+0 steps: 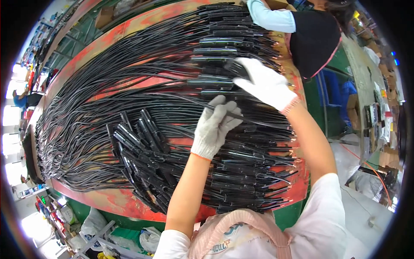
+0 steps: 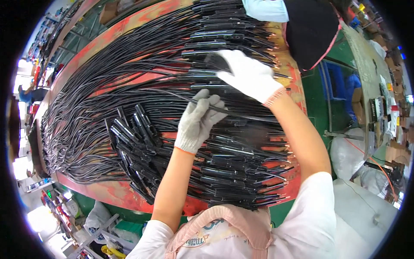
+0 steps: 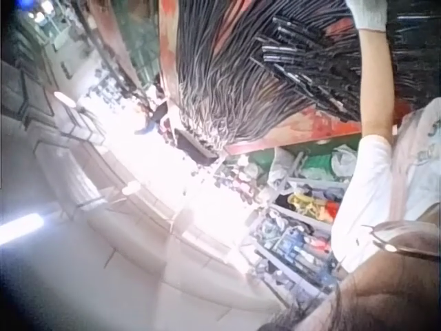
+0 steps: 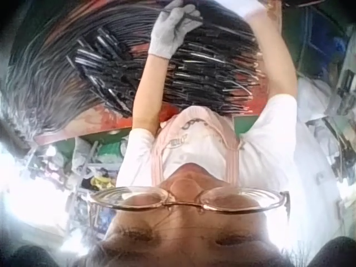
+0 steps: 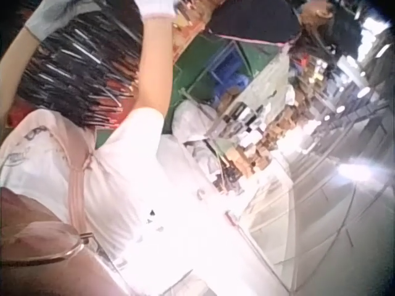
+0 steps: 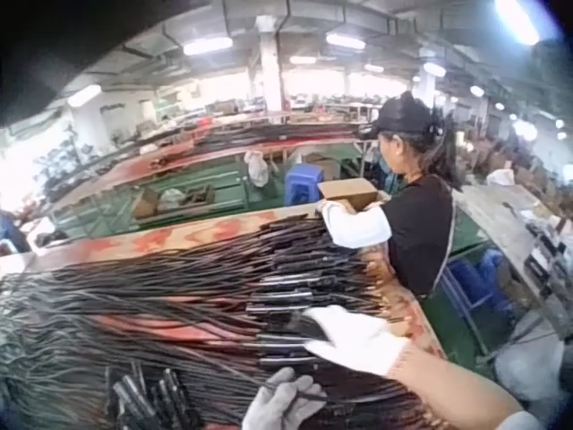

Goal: The person sorts and organizes bundles of black electrical cables with connectors by hand on a workbench.

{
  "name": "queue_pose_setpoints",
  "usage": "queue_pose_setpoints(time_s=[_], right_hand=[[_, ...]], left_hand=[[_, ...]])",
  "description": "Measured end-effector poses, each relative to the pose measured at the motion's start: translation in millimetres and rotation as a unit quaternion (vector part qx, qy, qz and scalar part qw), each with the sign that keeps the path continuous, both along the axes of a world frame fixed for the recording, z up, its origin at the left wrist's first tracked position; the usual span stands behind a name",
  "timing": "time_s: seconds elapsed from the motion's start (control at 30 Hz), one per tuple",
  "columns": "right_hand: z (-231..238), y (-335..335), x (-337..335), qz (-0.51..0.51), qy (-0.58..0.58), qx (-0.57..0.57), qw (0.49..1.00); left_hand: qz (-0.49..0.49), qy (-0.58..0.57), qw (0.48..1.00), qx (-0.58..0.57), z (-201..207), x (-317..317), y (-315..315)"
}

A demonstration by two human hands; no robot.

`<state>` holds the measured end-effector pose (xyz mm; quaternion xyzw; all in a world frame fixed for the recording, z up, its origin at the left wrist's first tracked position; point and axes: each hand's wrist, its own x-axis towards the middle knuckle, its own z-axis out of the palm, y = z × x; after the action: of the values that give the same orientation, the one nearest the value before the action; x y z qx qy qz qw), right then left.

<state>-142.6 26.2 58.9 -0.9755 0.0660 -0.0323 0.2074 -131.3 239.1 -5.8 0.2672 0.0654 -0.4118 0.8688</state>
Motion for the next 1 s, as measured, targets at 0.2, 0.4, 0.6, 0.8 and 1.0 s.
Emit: queue_pose_setpoints(time_s=[0.2,0.4,0.6,0.8,1.0], right_hand=[[56.2,-70.5,-162.4,-0.147,0.012,0.017,0.989],[53.0,-89.1,-257.6,-0.225,0.047,0.022,0.973],[53.7,-84.1,-244.5,-0.161,0.038,-0.047,0.985],[61.5,-58.1,-185.9,0.008,-0.010,-0.253,0.967],[36.4,-22.2,-94.9,0.052,-0.023,-0.164,0.985]], left_hand=[[0.034,-0.025,0.998,-0.047,-0.8,10.2,-0.8],[0.032,0.043,0.993,-0.108,-6.2,7.7,-4.0],[0.045,0.049,0.995,-0.081,-7.0,10.3,-10.1],[0.004,-0.012,0.994,-0.106,-3.6,17.9,-15.4],[0.038,-0.080,0.993,-0.080,-8.2,43.7,-8.4]])
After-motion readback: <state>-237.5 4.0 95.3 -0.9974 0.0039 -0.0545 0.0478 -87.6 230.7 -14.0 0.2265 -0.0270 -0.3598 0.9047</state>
